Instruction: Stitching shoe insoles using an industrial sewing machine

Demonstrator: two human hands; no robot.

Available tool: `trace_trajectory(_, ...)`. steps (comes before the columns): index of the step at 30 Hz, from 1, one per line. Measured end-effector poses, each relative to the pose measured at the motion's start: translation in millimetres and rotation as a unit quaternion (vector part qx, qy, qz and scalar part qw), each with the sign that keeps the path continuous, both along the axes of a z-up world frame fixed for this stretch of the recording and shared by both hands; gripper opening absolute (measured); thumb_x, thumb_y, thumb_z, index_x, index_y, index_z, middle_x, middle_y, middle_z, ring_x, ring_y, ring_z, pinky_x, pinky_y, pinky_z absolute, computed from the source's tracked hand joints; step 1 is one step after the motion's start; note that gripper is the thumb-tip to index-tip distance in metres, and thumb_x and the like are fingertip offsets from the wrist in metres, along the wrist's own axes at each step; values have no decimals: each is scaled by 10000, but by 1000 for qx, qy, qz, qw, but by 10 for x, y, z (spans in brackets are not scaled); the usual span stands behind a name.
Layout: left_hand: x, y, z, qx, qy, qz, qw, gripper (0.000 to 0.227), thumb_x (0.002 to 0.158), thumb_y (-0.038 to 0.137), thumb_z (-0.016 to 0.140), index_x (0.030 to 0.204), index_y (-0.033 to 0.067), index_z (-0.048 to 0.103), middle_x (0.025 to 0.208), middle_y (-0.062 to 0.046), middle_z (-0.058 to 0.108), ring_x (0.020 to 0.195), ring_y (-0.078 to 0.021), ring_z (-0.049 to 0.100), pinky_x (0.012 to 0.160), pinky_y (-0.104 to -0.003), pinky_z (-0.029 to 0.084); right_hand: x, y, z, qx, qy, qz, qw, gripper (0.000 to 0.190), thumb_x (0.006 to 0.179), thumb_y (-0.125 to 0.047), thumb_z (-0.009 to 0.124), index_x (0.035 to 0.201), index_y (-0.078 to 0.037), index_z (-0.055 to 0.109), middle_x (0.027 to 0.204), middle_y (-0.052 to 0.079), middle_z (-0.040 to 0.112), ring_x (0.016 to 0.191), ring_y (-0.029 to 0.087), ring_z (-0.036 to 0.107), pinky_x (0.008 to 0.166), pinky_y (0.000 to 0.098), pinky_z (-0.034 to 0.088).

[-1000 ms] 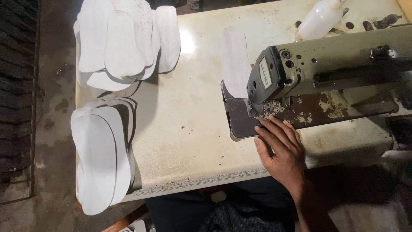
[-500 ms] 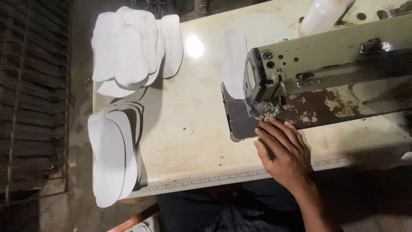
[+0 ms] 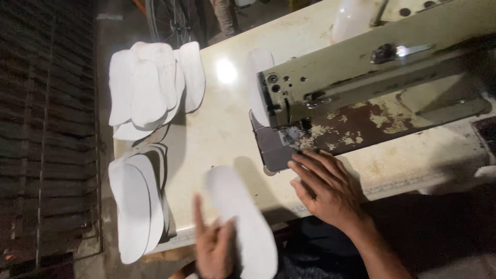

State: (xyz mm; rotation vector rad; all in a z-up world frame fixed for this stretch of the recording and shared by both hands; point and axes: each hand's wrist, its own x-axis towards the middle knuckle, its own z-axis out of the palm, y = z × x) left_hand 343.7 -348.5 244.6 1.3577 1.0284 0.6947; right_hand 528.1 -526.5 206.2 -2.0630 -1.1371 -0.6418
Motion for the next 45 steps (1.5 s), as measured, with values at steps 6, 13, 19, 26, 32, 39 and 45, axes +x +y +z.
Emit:
trace_trajectory(6,455,-183,-297,-142,-81,-267,950,827,879,72,680,1609,227,323,1132,-247,795,876,-268,718,792,-433,623,37,-101,-47,-38,28,77,996,484,977,-155,627,1450,-87,554,1500,91,576,1406,312,520,1166,502,430)
trace_trajectory(13,679,-161,-455,-153,-116,-295,936,667,907,105,679,1540,93,468,1277,-191,723,1049,-179,651,951,-313,509,41,-118,-53,41,95,83,991,449,951,-112,610,1390,-30,561,1491,156,568,1348,364,574,1160,485,463)
trace_trajectory(19,684,-267,-211,-191,-76,-279,938,705,847,107,699,1523,104,499,1244,-216,717,1026,-229,662,929,-326,516,64,-95,-38,9,20,66,998,297,1067,-109,488,1306,-71,661,1389,104,660,1317,314,600,1097,472,481)
trace_trajectory(26,450,-387,-183,-221,-109,-302,921,568,850,67,740,1397,-18,612,1319,-188,706,1178,-258,638,1004,-364,504,80,-89,-158,-20,29,39,999,336,1051,-135,487,1357,-95,620,1462,82,613,1358,290,564,1140,481,438)
trace_trajectory(32,500,-296,-328,-220,-98,-298,923,585,839,92,756,1399,-4,618,1351,-195,676,1171,-265,627,1003,-372,500,59,-143,8,-26,77,74,994,440,1003,-173,445,1404,-46,575,1495,123,575,1378,328,537,1168,515,402)
trace_trajectory(39,570,-228,-342,-160,-86,-308,934,577,832,91,766,1381,-16,626,1367,-194,685,1206,-244,628,1024,-348,504,53,-136,-68,-7,57,89,994,384,1024,-171,441,1358,-64,599,1452,121,602,1356,346,538,1144,533,406)
trace_trajectory(45,694,-2,-9,-14,55,-437,898,616,948,237,642,1513,91,446,1140,-183,788,865,-178,698,717,-289,598,65,-126,-46,-13,51,91,994,334,1000,-105,462,1274,-52,646,1373,100,655,1327,341,561,1094,524,437)
